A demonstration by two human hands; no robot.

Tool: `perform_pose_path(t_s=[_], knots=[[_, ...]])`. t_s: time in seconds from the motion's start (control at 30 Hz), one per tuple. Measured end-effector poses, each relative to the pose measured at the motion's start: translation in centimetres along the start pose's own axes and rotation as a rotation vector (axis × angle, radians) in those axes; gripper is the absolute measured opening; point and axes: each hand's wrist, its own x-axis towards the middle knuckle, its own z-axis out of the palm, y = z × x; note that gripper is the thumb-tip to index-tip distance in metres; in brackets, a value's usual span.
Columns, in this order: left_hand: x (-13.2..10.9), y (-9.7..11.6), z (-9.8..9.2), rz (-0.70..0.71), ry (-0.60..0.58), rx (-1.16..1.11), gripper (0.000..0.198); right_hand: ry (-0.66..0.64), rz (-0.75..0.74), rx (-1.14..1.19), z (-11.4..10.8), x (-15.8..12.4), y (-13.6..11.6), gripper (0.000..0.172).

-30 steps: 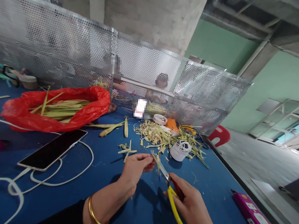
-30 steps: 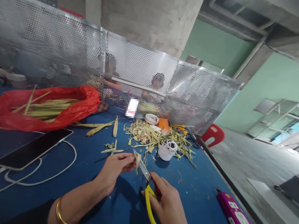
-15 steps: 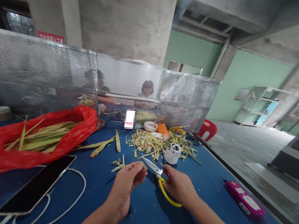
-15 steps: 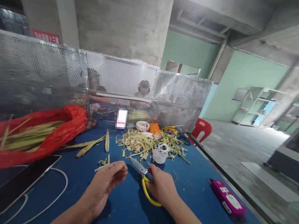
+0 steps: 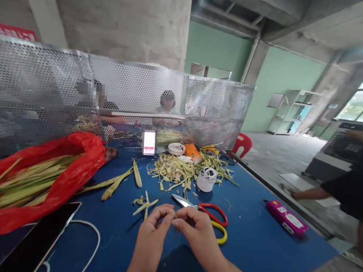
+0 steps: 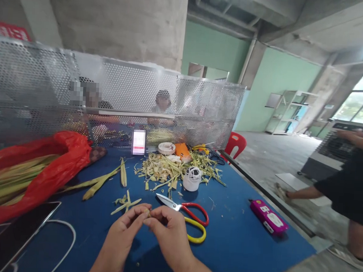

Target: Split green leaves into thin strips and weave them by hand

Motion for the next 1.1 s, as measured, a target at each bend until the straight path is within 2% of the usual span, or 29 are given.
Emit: perform_pose_path(t_s=[0.2, 0.33, 0.43, 0.47, 0.53, 0.57, 0.6, 0.63, 0.67, 0.7, 0.77, 0.87, 1.0, 1.1], knots=[[-0.5, -0.1, 0.1, -0.106, -0.041, -0.108, 0.024, 0.013, 0.009, 0.11, 0.1, -0.1, 0.5, 0.02], [-0.3, -0.8, 0.0, -0.157, -0.11, -0.194, 0.024, -0.005, -0.02, 0.01, 0.2, -0.5, 0.8, 0.023], [-0.1, -1.2, -0.1, -0.175, -0.099, -0.222, 0.026, -0.038, -0.155, -0.304, -1.8, 0.6, 0.7, 0.017], [0.0, -1.2, 0.0, -0.184, -0.084, -0.218, 0.028, 0.006, -0.239, -0.466, -3.1, 1.4, 0.6, 0.017], [0.3, -1.2, 0.0, -0.205, -0.065, -0.195, 0.032, 0.229, -0.295, -0.809, -6.0, 3.9, 0.5, 0.026], [0.5, -1.3, 0.1, -0.209, -0.061, -0.181, 0.034, 0.334, -0.259, -0.946, -7.5, 5.3, 0.5, 0.039], [0.6, -1.3, 0.3, -0.209, -0.063, -0.169, 0.034, 0.386, -0.202, -1.048, -8.7, 6.7, 0.6, 0.05], [0.7, -1.3, 0.4, -0.203, -0.064, -0.159, 0.034, 0.372, -0.113, -1.119, -9.7, 8.1, 0.8, 0.06], [0.8, -1.3, 0.6, -0.195, -0.067, -0.151, 0.034, 0.299, -0.019, -1.158, -10.4, 9.4, 1.0, 0.067], [0.9, -1.3, 0.9, -0.19, -0.07, -0.146, 0.033, 0.243, 0.01, -1.155, -10.9, 10.4, 1.4, 0.07], [1.0, -1.2, 1.4, -0.186, -0.075, -0.142, 0.03, 0.162, 0.032, -1.144, -11.2, 11.8, 2.0, 0.065], [1.3, -0.7, 2.1, -0.193, -0.099, -0.123, 0.025, 0.028, -0.004, -1.093, -11.8, 12.5, 2.2, 0.055], [2.5, -0.5, 3.5, -0.203, -0.172, -0.062, 0.019, -0.216, -0.119, -0.963, -13.9, 12.3, 1.4, 0.056], [3.9, -1.2, 5.2, -0.223, -0.219, -0.084, 0.017, -0.288, -0.187, -0.883, -15.2, 11.8, 0.7, 0.055]])
